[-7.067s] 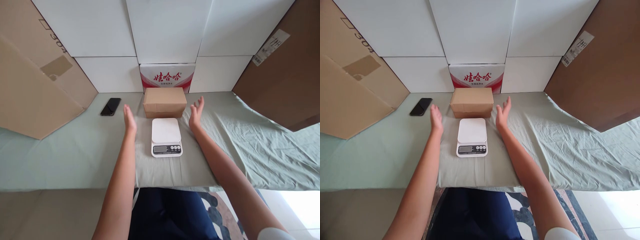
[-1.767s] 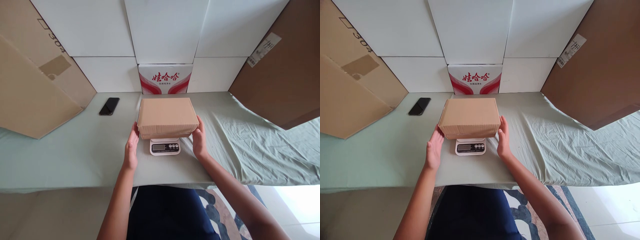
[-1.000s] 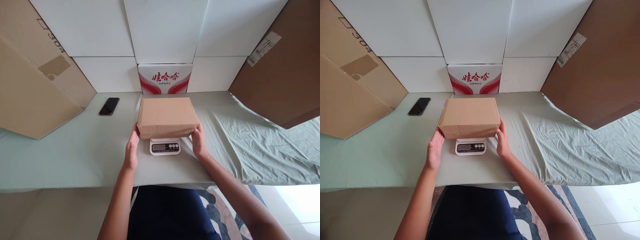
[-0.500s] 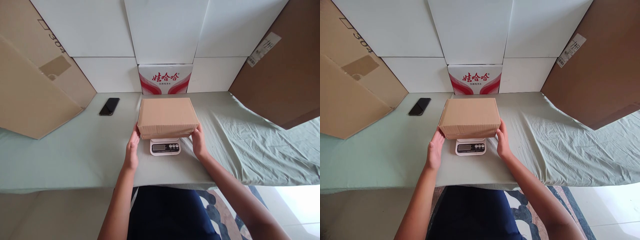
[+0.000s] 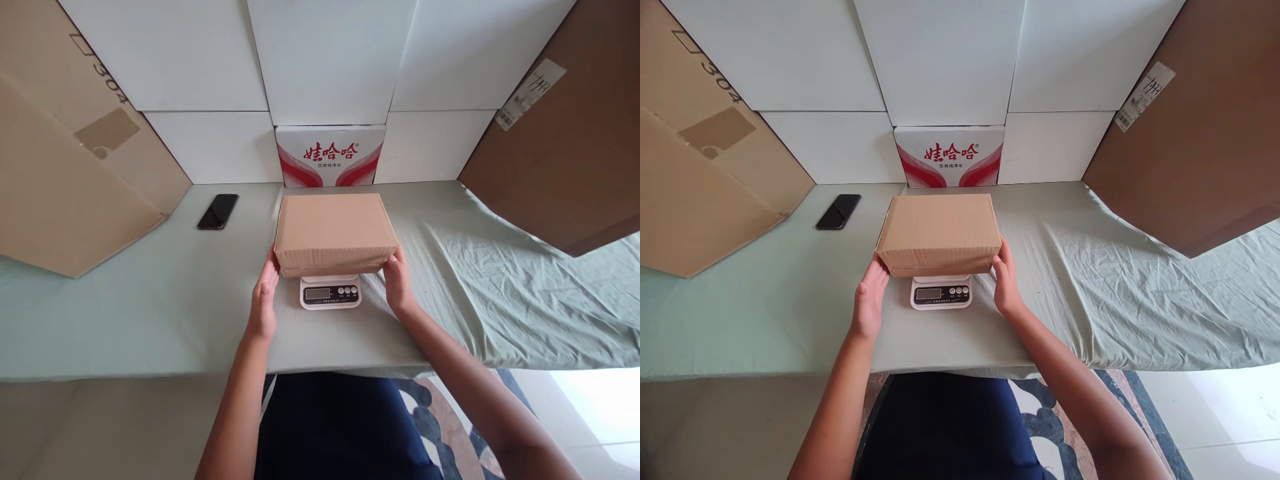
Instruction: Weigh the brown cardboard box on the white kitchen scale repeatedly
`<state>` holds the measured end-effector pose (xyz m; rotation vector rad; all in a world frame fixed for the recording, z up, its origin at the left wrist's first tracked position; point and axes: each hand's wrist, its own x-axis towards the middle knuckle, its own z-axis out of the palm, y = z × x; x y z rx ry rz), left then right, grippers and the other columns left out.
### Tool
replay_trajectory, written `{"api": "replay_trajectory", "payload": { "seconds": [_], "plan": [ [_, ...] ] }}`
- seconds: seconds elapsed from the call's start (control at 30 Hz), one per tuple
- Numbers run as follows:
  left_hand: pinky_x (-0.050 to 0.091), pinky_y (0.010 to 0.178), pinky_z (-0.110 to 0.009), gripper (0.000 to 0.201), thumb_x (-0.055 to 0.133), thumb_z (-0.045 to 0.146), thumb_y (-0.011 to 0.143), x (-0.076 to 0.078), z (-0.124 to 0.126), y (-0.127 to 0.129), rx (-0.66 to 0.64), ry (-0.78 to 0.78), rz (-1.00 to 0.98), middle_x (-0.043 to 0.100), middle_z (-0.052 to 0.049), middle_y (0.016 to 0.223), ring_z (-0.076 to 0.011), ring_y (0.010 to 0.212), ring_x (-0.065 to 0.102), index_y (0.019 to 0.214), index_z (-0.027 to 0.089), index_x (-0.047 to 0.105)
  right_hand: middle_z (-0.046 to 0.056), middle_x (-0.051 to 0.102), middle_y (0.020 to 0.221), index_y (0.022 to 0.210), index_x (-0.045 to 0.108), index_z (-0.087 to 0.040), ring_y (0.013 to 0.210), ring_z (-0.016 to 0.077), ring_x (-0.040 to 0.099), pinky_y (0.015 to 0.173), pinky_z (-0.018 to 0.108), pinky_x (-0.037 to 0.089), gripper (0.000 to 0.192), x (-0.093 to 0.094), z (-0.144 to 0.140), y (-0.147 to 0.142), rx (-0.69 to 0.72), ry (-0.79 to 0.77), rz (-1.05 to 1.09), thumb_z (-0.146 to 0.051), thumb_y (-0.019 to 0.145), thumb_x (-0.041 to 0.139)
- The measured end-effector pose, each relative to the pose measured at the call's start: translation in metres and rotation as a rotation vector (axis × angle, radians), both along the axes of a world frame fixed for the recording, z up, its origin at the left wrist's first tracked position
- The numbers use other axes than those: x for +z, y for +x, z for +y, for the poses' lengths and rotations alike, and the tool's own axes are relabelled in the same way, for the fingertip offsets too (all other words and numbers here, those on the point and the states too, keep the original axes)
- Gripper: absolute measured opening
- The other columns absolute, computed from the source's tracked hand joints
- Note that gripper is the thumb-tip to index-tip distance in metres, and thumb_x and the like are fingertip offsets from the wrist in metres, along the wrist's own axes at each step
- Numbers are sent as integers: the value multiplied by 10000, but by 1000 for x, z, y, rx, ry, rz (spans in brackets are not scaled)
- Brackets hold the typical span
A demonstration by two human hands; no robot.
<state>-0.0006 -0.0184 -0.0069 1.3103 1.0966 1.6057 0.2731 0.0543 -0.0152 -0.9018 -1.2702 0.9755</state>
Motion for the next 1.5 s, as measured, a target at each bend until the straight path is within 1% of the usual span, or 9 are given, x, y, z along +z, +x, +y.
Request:
{"api": "replay_trajectory", "payload": {
  "seconds": [0.33, 0.5, 0.7, 1.0, 1.13, 1.23, 1.33, 1.4, 1.5],
  "plan": [
    [240, 1334, -499, 936, 391, 873, 876, -2, 0, 0, 14, -12, -9, 368, -95, 1728, -345, 1636, 235, 1595, 277, 459, 31, 616, 1498, 1352, 605, -350, 1481, 354, 487, 1267, 603, 374, 517, -2, 3, 0, -12, -10, 0, -624, 917, 548],
    [246, 1332, -508, 917, 385, 857, 892, -3, 0, -1, 5, -4, 3, 355, -93, 1733, -350, 1633, 243, 1603, 281, 446, 32, 609, 1499, 1374, 586, -359, 1485, 341, 484, 1253, 585, 398, 505, 1, 1, 0, -7, -5, -34, -616, 946, 509],
    [216, 1339, -512, 929, 382, 858, 893, -4, -1, -2, 5, -21, 10, 347, -102, 1735, -351, 1634, 235, 1608, 267, 439, 27, 589, 1522, 1385, 579, -362, 1507, 346, 457, 1287, 600, 341, 512, 3, -2, -1, 18, -3, -5, -612, 941, 532],
    [223, 1337, -511, 943, 381, 854, 897, -5, -1, -2, -2, -34, 24, 371, -121, 1722, -353, 1631, 244, 1608, 237, 438, 27, 549, 1570, 1445, 531, -367, 1515, 343, 445, 1285, 575, 350, 571, 8, -7, -2, 25, 17, -8, -634, 940, 523],
    [221, 1337, -511, 939, 382, 850, 899, -4, -1, 0, -9, -30, 35, 371, -123, 1723, -354, 1631, 249, 1604, 233, 443, 19, 539, 1578, 1487, 478, -391, 1512, 345, 454, 1255, 577, 403, 609, 5, -8, -3, 19, 11, -43, -636, 931, 519],
    [254, 1326, -510, 925, 407, 841, 897, 2, 1, 3, -16, -17, 39, 382, -124, 1719, -359, 1629, 262, 1597, 237, 452, 0, 491, 1627, 1513, 434, -412, 1547, 349, 414, 1251, 590, 420, 631, 10, -11, -8, 23, 21, -55, -614, 923, 529],
    [298, 1305, -505, 906, 435, 853, 876, 18, 10, 2, -18, 15, 9, 435, -117, 1691, -359, 1620, 294, 1563, 263, 488, -31, 388, 1699, 1556, 366, -426, 1594, 345, 345, 1292, 615, 364, 671, 29, -8, -13, 56, 58, -41, -574, 926, 544],
    [304, 1298, -503, 879, 438, 863, 869, 33, 25, -1, -36, 34, -14, 475, -109, 1665, -350, 1609, 324, 1527, 285, 518, -36, 340, 1722, 1590, 306, -421, 1615, 340, 306, 1326, 623, 295, 732, 46, 3, -17, 69, 100, -41, -556, 920, 566],
    [306, 1292, -486, 839, 462, 877, 853, 48, 66, -6, -50, 43, -47, 515, -100, 1633, -327, 1592, 369, 1453, 301, 570, -19, 331, 1724, 1622, 233, -401, 1628, 330, 273, 1341, 621, 243, 809, 68, 37, -23, 48, 191, -77, -557, 910, 584]
  ]
}}
